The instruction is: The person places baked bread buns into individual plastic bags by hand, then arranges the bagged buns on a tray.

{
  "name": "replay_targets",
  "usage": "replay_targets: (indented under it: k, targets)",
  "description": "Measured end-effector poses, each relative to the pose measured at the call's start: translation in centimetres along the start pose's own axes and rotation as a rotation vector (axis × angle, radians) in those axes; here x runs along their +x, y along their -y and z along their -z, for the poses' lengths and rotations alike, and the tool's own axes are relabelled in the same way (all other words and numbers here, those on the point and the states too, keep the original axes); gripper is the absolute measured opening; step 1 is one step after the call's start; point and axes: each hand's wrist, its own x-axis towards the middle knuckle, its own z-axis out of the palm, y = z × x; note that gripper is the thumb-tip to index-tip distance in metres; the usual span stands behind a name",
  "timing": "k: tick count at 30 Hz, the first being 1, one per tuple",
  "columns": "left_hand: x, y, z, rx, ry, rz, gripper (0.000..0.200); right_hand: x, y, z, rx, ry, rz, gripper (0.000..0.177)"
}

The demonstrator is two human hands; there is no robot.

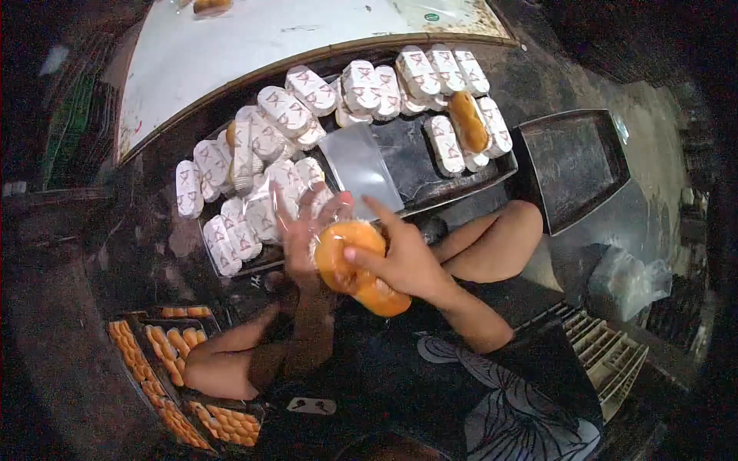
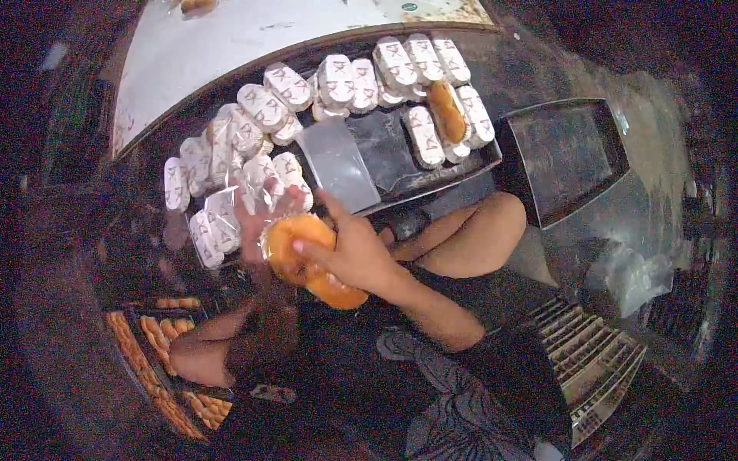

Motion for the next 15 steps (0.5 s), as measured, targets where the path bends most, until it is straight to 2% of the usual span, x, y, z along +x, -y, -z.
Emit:
replay_targets:
  k: [2,4,5,6,8,9,10,12,13,14,15]
  targets:
    - [-0.7,1.3,-3.1,0.091,-0.239,0.052,0.073,0.2,-1.0,-0.4,0.07,-0.018,-0.075,0.067]
    - [-0.6,1.4,-3.8,0.112,-0.212,0.048,0.072,1.8,-1.7,-0.4,0.253,-0.201,0.021,0.079]
    - [-0.7,1.4,-4.0,0.134,-0.186,0.044,0.071,1.2,-1.3,-0.6,0.09,-0.196,-0.017,0.082]
    - [-0.9,1.2,-3.6,0.134,-0.192,0.038,0.071,0.6,-0.6,-0.5,0.09,-0.188,-0.016,0.082]
    - [-1.6,0.6,-1.3,-0.099,-0.197,0.376,0.067,-0.1,1.0,-0.2,-0.049,0.038,-0.202,0.085]
    - [-2.6,2.7,3.3,-0.201,-0.162,0.493,0.063,0.6,1.5,0.2,0.134,0.082,-0.269,0.086]
    - [-2.6,2.2,2.6,-0.203,-0.164,0.492,0.063,0.3,0.9,-0.1,0.133,0.085,-0.27,0.086]
    - [-2.1,0.9,0.6,-0.183,-0.322,0.371,0.066,-0.8,-1.8,-1.5,0.075,0.119,0.015,0.083]
    - [-2.2,0.7,1.8,-0.601,-0.198,0.284,0.065,-2.1,-3.1,-1.7,-0.016,0.24,0.222,0.076]
    - [-2.4,0.8,1.9,-0.601,-0.19,0.269,0.065,-2.7,-3.2,-2.0,-0.015,0.315,0.214,0.072]
    - [-2.8,1.0,1.8,-0.39,-0.341,0.228,0.061,-2.1,-3.3,-1.9,-0.06,0.26,0.291,0.071]
